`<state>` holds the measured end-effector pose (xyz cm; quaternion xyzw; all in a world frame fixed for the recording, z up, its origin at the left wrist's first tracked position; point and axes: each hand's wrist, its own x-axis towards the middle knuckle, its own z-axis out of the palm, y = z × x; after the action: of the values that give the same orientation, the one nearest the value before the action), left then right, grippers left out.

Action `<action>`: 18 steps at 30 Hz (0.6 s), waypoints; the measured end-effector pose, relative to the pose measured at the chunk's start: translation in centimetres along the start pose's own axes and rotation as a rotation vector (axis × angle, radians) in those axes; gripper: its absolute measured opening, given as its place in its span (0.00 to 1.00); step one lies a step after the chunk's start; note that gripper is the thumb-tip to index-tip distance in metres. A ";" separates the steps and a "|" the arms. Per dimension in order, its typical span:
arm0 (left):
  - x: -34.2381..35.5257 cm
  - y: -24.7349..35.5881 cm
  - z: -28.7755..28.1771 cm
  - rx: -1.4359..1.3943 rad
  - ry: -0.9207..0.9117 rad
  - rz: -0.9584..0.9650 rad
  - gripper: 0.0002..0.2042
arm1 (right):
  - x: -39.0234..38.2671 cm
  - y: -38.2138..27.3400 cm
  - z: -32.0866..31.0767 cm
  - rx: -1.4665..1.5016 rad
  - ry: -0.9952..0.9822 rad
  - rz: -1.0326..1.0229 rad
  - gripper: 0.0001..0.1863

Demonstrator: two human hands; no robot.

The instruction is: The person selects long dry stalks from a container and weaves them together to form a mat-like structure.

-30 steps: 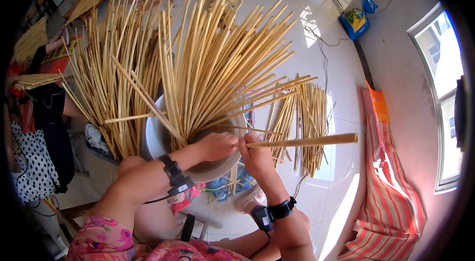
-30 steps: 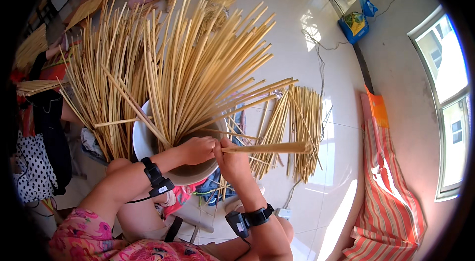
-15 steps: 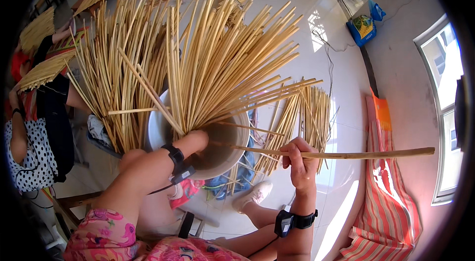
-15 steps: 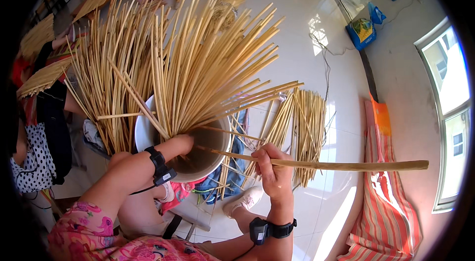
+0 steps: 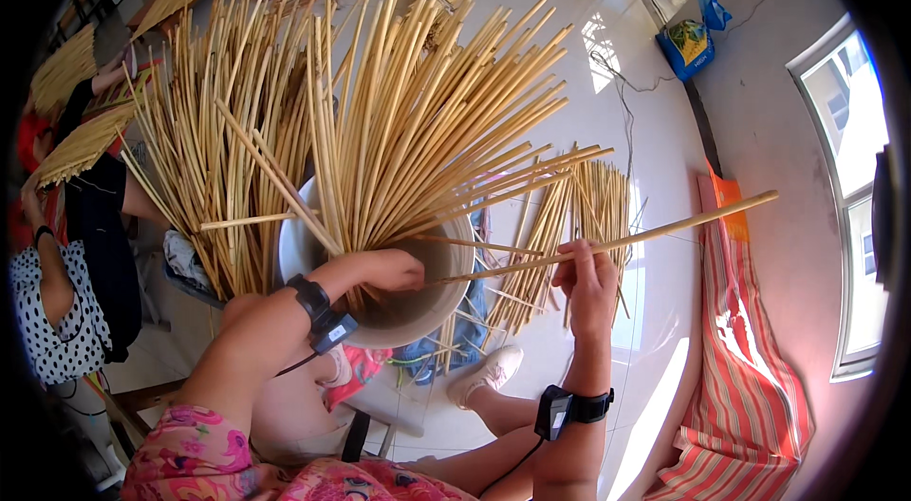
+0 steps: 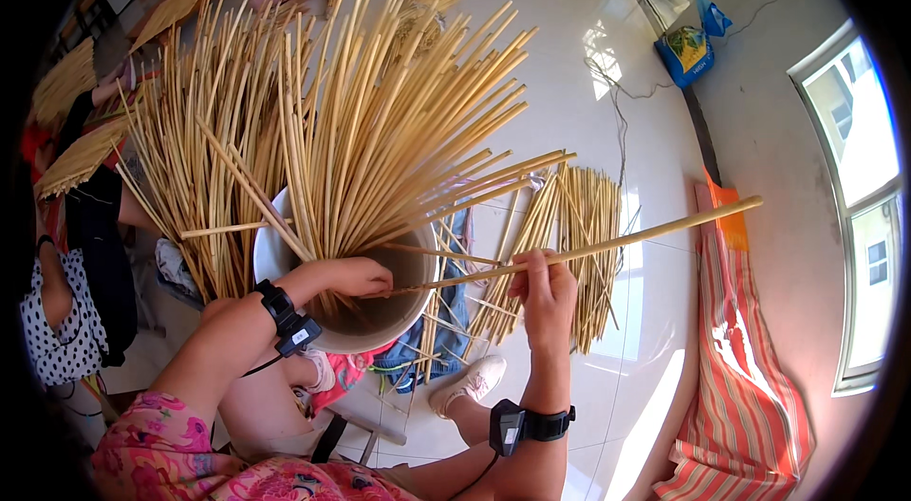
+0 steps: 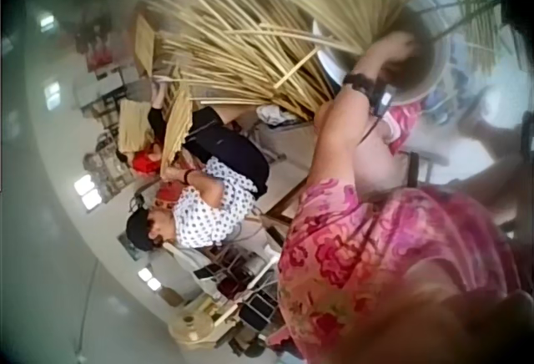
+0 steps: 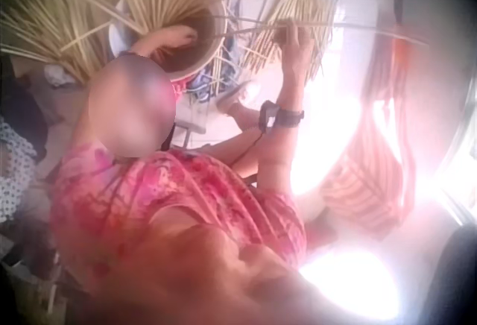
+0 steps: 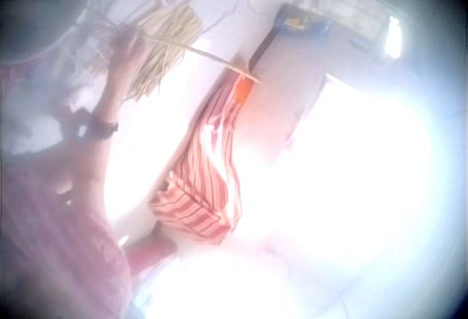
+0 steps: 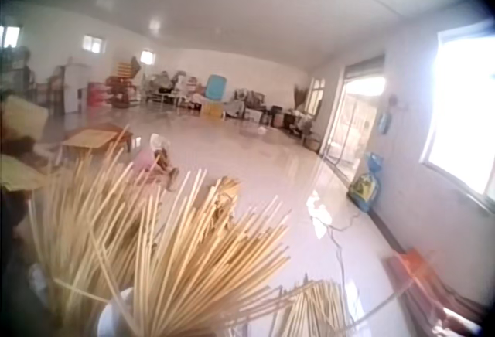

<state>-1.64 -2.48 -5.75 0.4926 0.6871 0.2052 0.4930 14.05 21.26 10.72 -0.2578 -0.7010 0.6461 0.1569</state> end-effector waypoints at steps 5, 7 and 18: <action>-1.2 2.4 -0.5 -0.806 0.113 0.089 0.13 | 0.9 -0.2 -3.1 0.097 0.329 -0.059 0.15; -2.1 4.5 -1.5 -0.829 0.088 0.086 0.12 | 1.0 -0.2 -3.0 0.093 0.381 -0.062 0.15; -1.0 5.1 0.1 -0.648 0.423 0.054 0.12 | 0.9 0.5 -2.2 0.204 0.319 -0.131 0.15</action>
<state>0.94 -1.16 -1.41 0.2761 0.6601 0.5215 0.4649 14.59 23.57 10.42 -0.2932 -0.6134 0.6533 0.3331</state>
